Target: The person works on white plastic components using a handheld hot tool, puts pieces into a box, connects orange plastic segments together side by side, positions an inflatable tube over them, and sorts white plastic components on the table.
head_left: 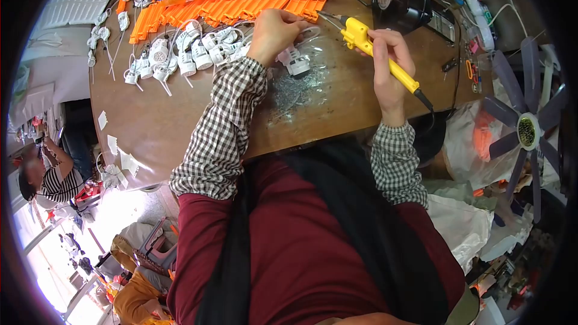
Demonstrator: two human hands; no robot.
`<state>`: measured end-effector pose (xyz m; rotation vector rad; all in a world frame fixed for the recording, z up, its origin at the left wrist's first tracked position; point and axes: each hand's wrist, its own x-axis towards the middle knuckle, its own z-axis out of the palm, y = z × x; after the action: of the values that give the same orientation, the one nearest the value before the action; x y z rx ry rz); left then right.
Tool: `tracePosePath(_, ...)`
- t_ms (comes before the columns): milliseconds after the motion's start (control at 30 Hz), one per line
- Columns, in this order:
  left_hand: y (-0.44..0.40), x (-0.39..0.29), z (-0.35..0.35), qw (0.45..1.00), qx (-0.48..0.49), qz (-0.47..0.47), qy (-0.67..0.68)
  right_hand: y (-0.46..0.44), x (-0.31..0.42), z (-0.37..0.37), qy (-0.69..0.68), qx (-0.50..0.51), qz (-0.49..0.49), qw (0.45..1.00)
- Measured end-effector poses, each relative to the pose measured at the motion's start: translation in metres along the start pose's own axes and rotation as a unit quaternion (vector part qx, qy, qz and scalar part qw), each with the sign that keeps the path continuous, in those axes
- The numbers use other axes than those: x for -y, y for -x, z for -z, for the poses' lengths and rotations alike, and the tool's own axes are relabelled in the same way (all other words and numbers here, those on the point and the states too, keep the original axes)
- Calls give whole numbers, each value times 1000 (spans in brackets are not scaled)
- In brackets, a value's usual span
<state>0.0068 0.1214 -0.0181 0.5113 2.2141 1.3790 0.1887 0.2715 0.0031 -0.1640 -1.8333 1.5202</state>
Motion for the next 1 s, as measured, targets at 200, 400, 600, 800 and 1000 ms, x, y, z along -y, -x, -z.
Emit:
tracePosePath(200,2,-1,1,1000,-12,7,-6,-8,-1,8,60,41,-1,997)
tracePosePath(400,1,-1,2,1000,-1,28,-11,-12,-1,5,58,51,-9,997)
tracePosePath(600,2,-4,2,999,10,22,-40,-17,1,6,83,79,4,993)
tracePosePath(800,-2,0,1,999,14,17,-43,-19,-2,7,89,81,10,993)
tracePosePath(1000,-1,-1,1,999,9,13,-47,-13,7,3,-13,-47,-6,999)
